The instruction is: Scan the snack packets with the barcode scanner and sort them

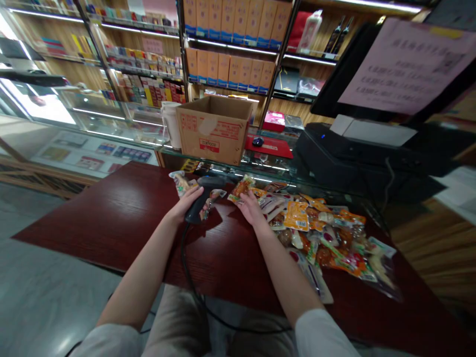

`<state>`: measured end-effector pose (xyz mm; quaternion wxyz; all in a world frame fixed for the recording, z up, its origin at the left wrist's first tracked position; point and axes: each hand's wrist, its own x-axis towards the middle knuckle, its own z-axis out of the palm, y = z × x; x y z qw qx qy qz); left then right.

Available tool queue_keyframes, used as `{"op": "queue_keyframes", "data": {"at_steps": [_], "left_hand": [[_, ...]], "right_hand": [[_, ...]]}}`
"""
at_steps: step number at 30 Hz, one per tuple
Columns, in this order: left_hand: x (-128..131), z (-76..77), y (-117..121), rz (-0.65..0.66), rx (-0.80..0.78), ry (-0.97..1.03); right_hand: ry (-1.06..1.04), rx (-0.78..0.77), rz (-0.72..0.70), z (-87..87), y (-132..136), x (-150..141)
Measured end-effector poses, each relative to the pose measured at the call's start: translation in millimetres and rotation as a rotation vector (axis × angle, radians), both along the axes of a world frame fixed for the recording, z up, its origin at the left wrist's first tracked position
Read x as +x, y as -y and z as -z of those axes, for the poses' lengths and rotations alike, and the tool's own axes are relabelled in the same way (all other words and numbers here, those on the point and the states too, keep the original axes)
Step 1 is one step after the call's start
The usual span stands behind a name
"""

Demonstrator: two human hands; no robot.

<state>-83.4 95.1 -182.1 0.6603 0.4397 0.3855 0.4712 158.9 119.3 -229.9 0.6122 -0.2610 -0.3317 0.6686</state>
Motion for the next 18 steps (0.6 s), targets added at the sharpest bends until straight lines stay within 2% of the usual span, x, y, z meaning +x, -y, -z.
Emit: {"op": "queue_keyframes", "data": {"at_steps": [8,11,14,18], "left_hand": [[6.7,-0.4,4.2,0.028,0.007,-0.022],[8.1,-1.1,6.3,0.039,-0.005,-0.037],[8.9,-1.9,7.1,0.042,-0.021,-0.038],[10.2,-3.1,6.8,0.040,-0.031,-0.045]], "right_hand": [[0.018,0.009,-0.027,2.0,-0.5,-0.3],[-0.020,-0.041,-0.031,0.4,-0.6,0.6],[-0.132,-0.136,-0.130,-4.1,-0.3,5.2],[-0.325,-0.166,-0.296,-12.2,2.4,9.9]]}}
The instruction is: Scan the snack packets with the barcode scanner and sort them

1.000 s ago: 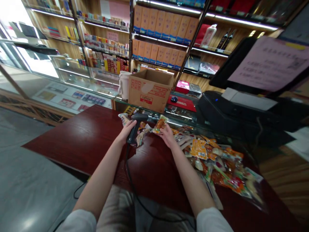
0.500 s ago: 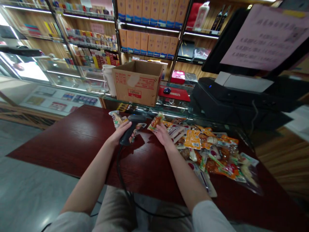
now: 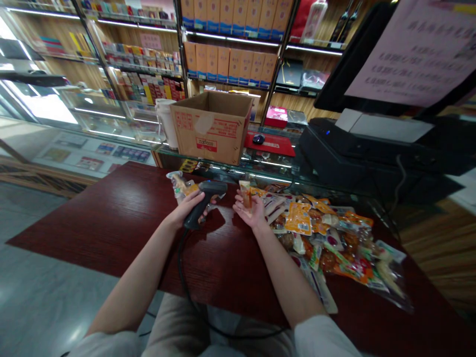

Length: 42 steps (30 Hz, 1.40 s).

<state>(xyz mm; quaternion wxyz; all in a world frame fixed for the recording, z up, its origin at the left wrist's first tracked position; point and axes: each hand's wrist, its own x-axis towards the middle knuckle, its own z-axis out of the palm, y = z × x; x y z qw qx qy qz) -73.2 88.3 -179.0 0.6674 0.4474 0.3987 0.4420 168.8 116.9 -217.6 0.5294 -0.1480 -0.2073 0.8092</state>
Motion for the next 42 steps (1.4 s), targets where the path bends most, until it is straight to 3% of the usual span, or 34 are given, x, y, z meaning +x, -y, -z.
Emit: {"op": "queue_keyframes", "data": {"at_steps": [5,10,15,26,32,37,42], "left_hand": [[1.0,1.9,-0.9,0.021,0.012,0.003],[1.1,3.9,-0.5,0.024,0.026,0.018],[2.5,3.3,-0.3,0.008,0.028,0.004],[12.0,4.2,3.1,0.037,0.057,-0.070],[14.0,5.7,3.6,0.079,0.124,-0.093],[13.1,7.7,2.2,0.088,0.070,-0.079],[9.9,5.3,1.3,0.083,-0.017,-0.039]], "right_hand": [[-0.046,-0.047,-0.121,-3.1,4.0,-1.8],[-0.051,-0.104,-0.078,1.9,1.8,-3.3],[0.113,-0.163,-0.032,4.5,-0.8,-5.1],[0.300,-0.038,0.037,6.8,0.9,-11.9],[0.319,-0.095,0.056,14.2,-1.6,-13.3],[0.316,-0.116,0.059,11.0,0.7,-15.3],[0.339,-0.034,0.048,8.6,3.9,-14.9]]}}
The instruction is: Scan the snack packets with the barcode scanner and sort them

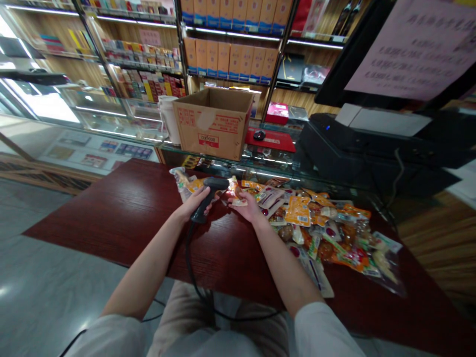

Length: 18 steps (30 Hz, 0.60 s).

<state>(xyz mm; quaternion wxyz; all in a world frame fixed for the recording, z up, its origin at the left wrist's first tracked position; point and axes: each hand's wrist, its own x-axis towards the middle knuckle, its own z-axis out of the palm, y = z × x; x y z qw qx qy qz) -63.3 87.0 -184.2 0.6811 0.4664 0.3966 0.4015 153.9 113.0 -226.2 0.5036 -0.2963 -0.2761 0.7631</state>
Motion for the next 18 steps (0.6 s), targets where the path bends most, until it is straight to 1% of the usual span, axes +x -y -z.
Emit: {"op": "queue_keyframes", "data": {"at_steps": [5,7,8,10,12,13,15,18], "left_hand": [[-5.0,1.0,-2.1,0.030,-0.021,0.023],[-8.4,1.8,-4.0,0.009,0.006,0.036],[-10.5,1.7,-5.0,-0.009,0.027,0.043],[-15.2,0.5,-7.1,-0.060,0.065,0.044],[-20.4,-1.9,-9.1,-0.151,0.090,0.025],[-23.0,-3.3,-10.1,-0.206,0.097,0.012],[-28.2,-5.6,-12.1,-0.320,0.102,-0.010],[-35.0,-7.5,-14.6,-0.435,0.089,-0.036]], "right_hand": [[0.046,0.064,-0.010,0.5,0.1,-0.3],[0.186,0.120,0.061,-3.9,-2.7,-0.2],[0.313,0.177,0.136,-7.9,-4.5,0.8],[0.663,0.347,0.339,-19.3,-7.4,5.8],[1.050,0.539,0.516,-31.7,-7.8,15.1],[1.216,0.598,0.575,-36.9,-6.9,21.2],[1.447,0.633,0.612,-43.0,-3.6,35.1],[1.669,0.525,0.570,-42.2,0.8,57.3]]}}
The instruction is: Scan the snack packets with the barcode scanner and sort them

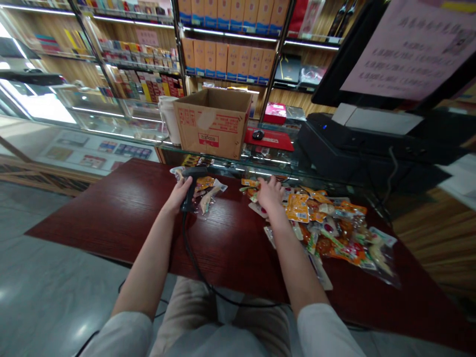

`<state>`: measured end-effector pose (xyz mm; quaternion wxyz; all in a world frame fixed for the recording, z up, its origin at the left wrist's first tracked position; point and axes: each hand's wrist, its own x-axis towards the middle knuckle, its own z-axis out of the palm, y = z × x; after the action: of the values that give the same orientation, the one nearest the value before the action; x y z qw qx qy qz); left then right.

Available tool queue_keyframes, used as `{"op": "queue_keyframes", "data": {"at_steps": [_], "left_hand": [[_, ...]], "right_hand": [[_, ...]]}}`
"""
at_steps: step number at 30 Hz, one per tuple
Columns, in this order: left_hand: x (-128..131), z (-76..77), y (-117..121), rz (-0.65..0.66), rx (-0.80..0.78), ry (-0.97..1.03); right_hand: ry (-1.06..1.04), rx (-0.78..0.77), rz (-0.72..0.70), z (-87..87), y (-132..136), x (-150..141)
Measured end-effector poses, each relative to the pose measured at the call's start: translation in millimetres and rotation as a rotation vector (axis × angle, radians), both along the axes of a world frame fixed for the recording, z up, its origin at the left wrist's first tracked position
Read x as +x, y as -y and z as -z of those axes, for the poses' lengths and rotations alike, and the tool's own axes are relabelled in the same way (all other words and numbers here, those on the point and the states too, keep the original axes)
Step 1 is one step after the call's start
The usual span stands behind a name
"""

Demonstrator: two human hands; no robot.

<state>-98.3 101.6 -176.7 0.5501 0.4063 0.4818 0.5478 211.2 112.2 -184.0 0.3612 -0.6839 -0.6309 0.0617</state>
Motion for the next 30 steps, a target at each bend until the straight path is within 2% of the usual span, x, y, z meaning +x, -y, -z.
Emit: {"op": "queue_keyframes", "data": {"at_steps": [2,4,6,8,11,15,18,20,24,26,30], "left_hand": [[-3.0,-0.6,-1.1,-0.053,-0.001,-0.010],[-4.3,-1.0,-1.9,-0.091,0.003,-0.013],[-4.1,-1.4,-2.4,-0.125,0.004,-0.007],[-3.3,-2.0,-2.6,-0.142,-0.002,0.000],[-2.3,-3.0,-2.1,-0.112,-0.008,0.022],[-1.5,-3.4,-0.7,-0.064,-0.003,0.051],[-0.4,-2.1,-0.1,-0.039,-0.005,0.056],[0.7,-0.7,0.0,-0.012,0.005,0.068],[3.5,1.0,0.2,0.038,0.027,0.099],[5.6,1.0,1.1,0.071,0.056,0.118],[13.4,-0.6,6.7,0.238,0.095,0.137]], "right_hand": [[0.087,-0.078,0.062,2.1,0.4,11.9],[0.136,-0.074,0.032,2.0,-1.6,16.4],[0.097,-0.015,-0.118,0.2,-6.4,9.0],[-0.032,0.009,-0.315,0.2,-14.5,-11.1],[-0.206,-0.110,-0.461,8.6,-32.6,-54.1],[-0.080,-0.339,-0.356,29.9,-54.2,-96.3],[-0.109,-0.346,-0.270,43.4,-59.2,-102.5],[-0.269,-0.326,-0.289,49.0,-58.2,-97.8],[-0.850,-0.290,-0.428,51.0,-52.5,-81.0],[-1.070,-0.232,-0.431,49.6,-49.5,-72.8],[-1.170,-0.049,-0.367,50.6,-42.1,-62.3]]}}
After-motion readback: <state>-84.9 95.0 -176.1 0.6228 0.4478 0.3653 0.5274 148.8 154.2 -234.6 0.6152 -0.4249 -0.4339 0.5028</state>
